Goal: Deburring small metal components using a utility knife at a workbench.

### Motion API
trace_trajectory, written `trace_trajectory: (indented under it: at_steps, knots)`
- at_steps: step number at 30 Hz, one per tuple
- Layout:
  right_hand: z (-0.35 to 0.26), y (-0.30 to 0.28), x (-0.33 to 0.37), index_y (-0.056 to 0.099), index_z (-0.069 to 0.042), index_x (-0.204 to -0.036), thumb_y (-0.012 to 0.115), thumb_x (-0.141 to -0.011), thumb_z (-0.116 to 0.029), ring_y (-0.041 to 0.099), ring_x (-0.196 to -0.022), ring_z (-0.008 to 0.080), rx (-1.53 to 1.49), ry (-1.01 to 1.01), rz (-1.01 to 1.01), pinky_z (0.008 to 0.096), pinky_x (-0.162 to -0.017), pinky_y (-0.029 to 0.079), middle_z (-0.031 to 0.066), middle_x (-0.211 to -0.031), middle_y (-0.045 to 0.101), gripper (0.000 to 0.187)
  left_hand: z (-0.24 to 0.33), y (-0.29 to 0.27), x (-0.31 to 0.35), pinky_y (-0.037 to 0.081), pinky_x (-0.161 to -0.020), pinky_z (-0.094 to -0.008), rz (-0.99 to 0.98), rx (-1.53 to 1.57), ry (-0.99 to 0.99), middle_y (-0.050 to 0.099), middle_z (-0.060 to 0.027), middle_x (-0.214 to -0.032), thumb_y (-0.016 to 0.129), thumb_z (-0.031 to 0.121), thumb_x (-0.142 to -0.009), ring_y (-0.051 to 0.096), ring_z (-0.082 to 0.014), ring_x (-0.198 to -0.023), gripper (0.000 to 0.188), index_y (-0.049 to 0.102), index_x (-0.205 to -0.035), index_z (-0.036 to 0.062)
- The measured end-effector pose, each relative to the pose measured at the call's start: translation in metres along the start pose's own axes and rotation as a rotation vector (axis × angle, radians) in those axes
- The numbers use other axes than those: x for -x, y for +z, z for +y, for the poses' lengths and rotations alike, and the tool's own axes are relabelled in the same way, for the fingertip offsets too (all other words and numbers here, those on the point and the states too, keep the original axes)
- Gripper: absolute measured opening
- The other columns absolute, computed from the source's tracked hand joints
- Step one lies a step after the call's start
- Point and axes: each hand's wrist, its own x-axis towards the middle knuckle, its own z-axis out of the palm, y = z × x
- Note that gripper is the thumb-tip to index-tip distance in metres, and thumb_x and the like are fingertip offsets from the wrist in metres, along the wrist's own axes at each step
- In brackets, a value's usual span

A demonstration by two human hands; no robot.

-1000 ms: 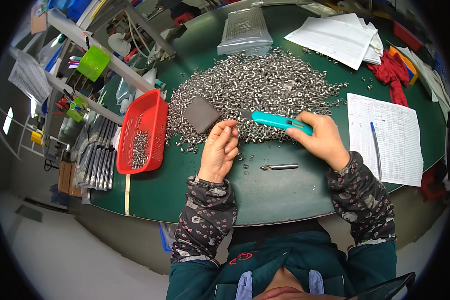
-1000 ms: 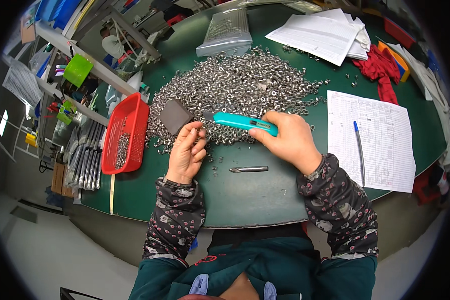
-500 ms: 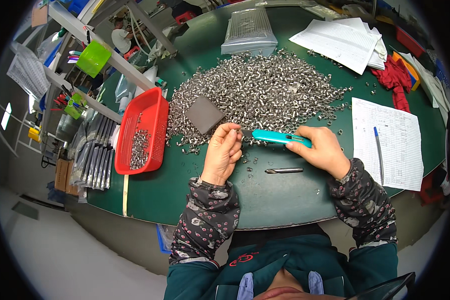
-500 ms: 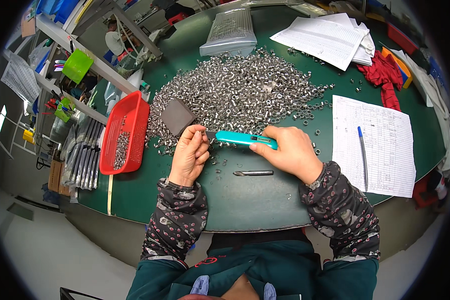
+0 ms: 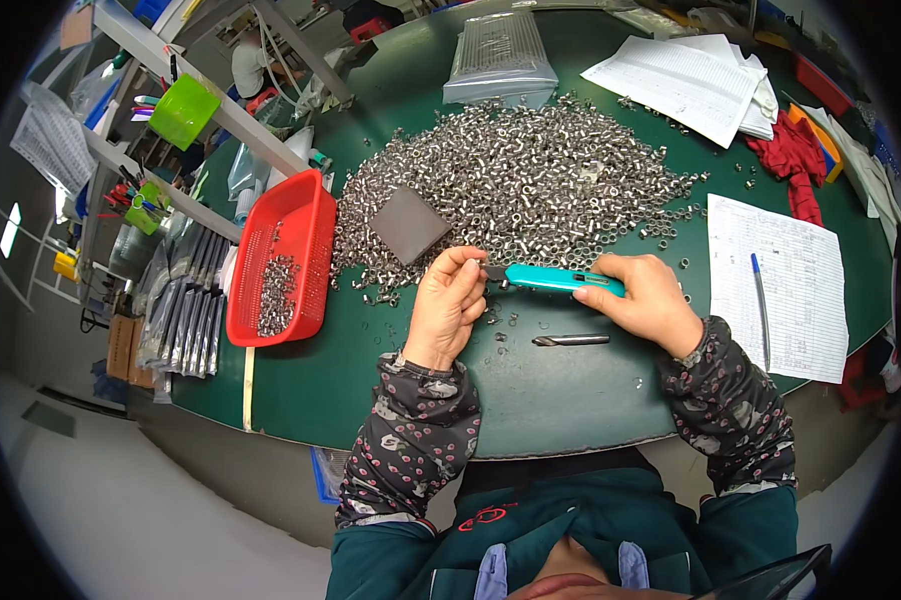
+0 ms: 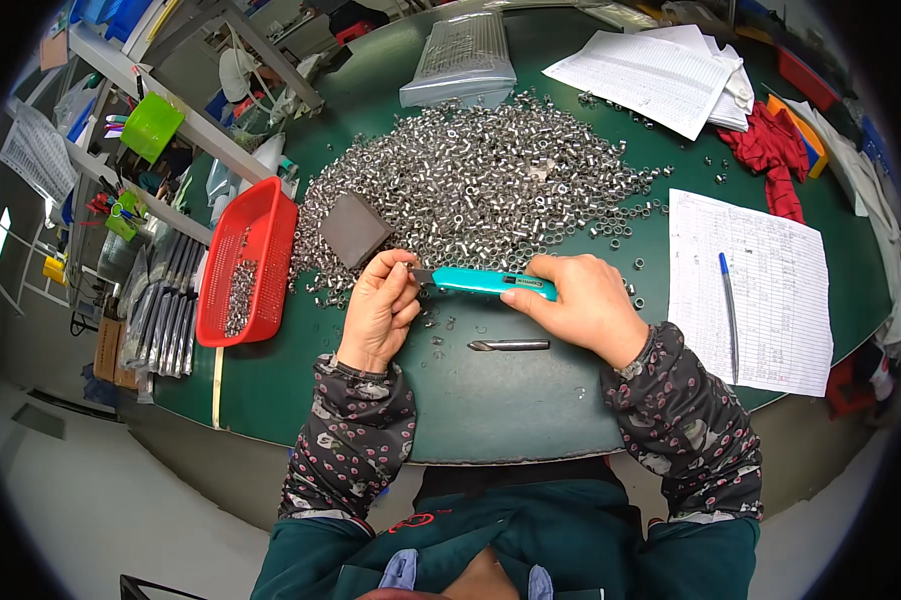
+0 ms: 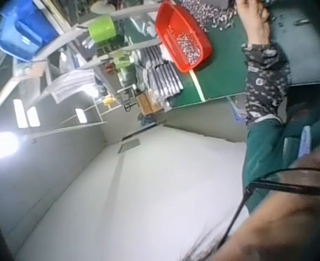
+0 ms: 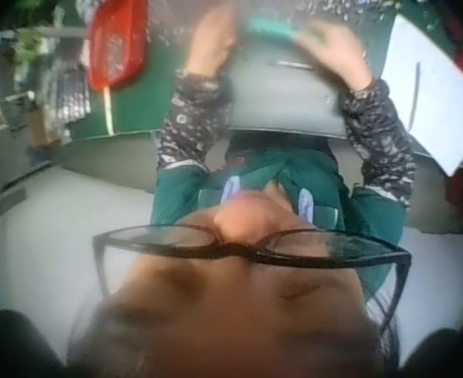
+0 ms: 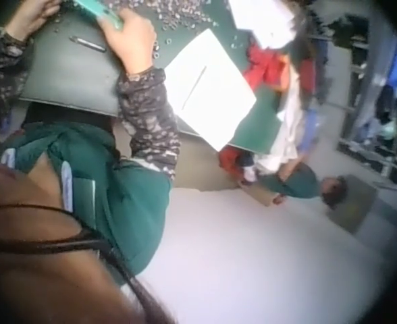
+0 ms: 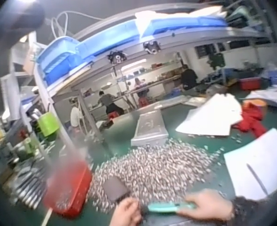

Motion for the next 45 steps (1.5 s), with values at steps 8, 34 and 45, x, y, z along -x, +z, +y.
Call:
trace_trajectory:
  at_steps: [8, 34, 45]
  knots:
    - [-0.0038, -0.0005, 0.0006, 0.061, -0.006, -0.074, 0.059, -0.072, -0.042, 0.056, -0.060, 0.0320, 0.070, -0.025, 0.029, 0.0405, -0.053, 0.042, 0.0128, -0.062, 0.056, 0.036, -0.0016, -0.0017, 0.0000, 0.023, -0.037, -0.0143, 0.024, -0.009, 0.021, 0.051, -0.0009, -0.072, 0.052, 0.011, -0.086, 0.029, -0.0003, -0.045, 0.012, 0.055, -0.094, 0.0024]
    - [-0.0025, 0.0026, 0.0026, 0.059, -0.005, -0.076, 0.062, -0.071, -0.036, 0.055, -0.060, 0.0294, 0.180, -0.164, 0.185, 0.0393, -0.052, 0.042, 0.0102, -0.065, 0.055, 0.032, -0.0019, 0.0004, 0.0007, 0.023, -0.037, -0.0139, 0.069, -0.084, 0.043, 0.051, -0.0011, -0.069, 0.053, 0.014, -0.085, 0.032, -0.0006, -0.045, 0.014, 0.056, -0.091, 0.0009]
    - [-0.0039, 0.0016, 0.0031, 0.058, -0.006, -0.075, 0.063, -0.070, -0.034, 0.055, -0.058, 0.0281, 0.207, -0.195, 0.203, 0.0382, -0.050, 0.042, 0.0091, -0.063, 0.053, 0.030, -0.0020, 0.0007, 0.0010, 0.022, -0.037, -0.0143, 0.076, -0.140, 0.054, 0.049, 0.0002, -0.066, 0.053, 0.016, -0.086, 0.031, -0.0005, -0.044, 0.014, 0.055, -0.087, 0.0025]
